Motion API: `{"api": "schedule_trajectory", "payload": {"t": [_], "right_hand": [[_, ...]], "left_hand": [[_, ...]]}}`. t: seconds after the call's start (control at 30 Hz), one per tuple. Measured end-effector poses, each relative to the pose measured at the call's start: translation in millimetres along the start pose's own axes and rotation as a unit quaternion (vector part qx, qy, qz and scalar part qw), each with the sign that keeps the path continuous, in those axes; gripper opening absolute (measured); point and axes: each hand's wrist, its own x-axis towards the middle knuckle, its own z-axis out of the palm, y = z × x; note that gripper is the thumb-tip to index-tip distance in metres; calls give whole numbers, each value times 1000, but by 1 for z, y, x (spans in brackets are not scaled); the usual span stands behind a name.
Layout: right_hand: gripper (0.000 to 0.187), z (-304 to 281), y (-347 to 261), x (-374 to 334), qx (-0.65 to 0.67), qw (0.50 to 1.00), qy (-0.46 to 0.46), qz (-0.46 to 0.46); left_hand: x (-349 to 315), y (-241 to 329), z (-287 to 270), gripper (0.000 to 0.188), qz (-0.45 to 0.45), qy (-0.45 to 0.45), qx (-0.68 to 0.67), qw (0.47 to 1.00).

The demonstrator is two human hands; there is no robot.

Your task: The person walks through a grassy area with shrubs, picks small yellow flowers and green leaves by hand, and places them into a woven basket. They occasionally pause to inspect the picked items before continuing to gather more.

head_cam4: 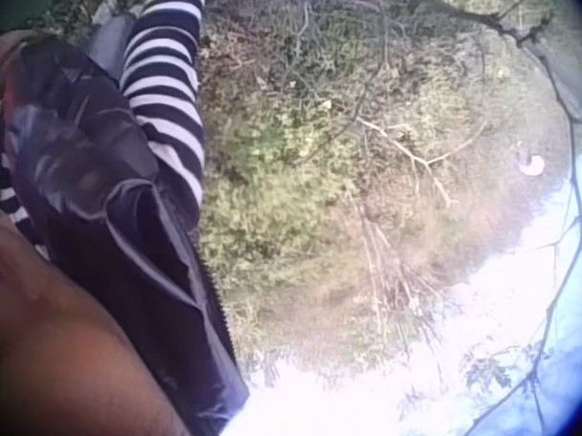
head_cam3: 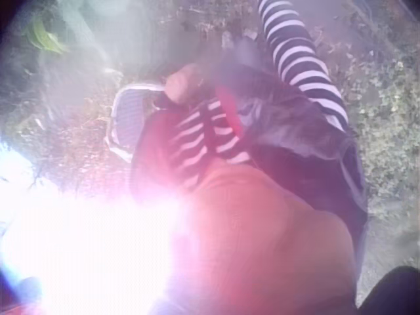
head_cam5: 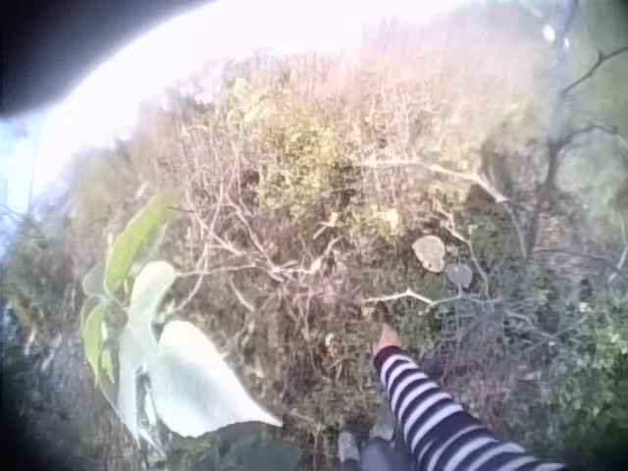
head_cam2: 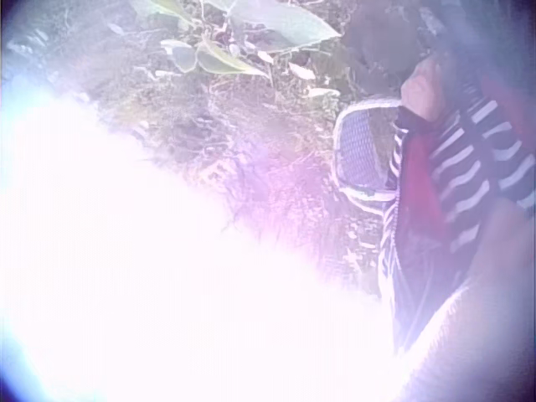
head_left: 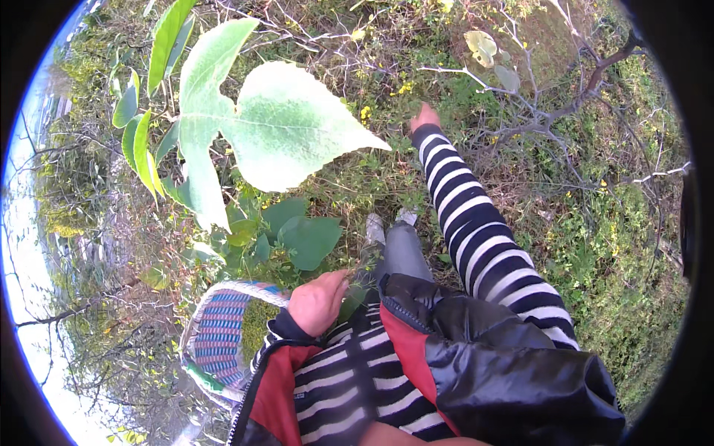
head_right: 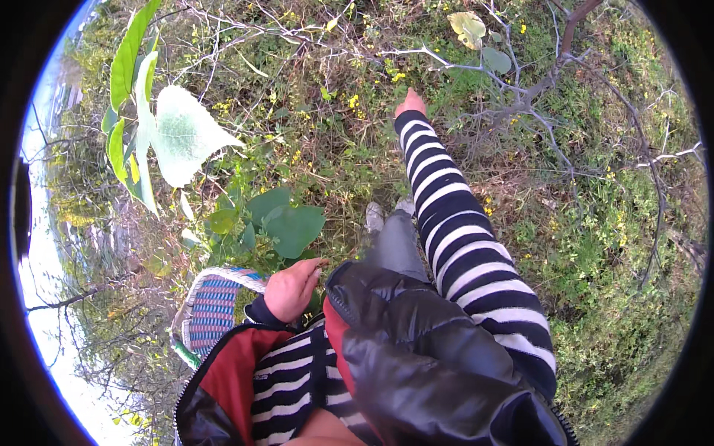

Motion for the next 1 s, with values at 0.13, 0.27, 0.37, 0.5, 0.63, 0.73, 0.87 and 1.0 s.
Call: {"api": "schedule_trajectory", "payload": {"t": [0.13,0.27,0.37,0.5,0.63,0.73,0.87,1.0], "right_hand": [[27,-9,28,-39,-100,994,-20,-29],[44,-43,40,-127,-50,991,-118,-51],[48,-72,29,-192,-26,985,-160,-50],[46,-130,-1,-247,-53,990,-84,-99],[45,-203,-6,-252,-7,984,52,-169],[47,-218,2,-264,-19,987,65,-148],[48,-213,13,-275,0,990,59,-127],[47,-222,22,-280,8,984,78,-161]], "left_hand": [[3,5,-9,38,-14,-31,-40,999],[4,22,-21,71,70,-15,-215,974],[5,31,-22,76,158,-88,-332,926],[11,35,-13,77,134,-143,-395,897],[29,41,2,37,17,-18,-443,896],[44,47,11,35,40,-51,-469,881],[66,57,25,35,62,-82,-415,904],[85,78,44,39,48,-97,-403,909]]}}
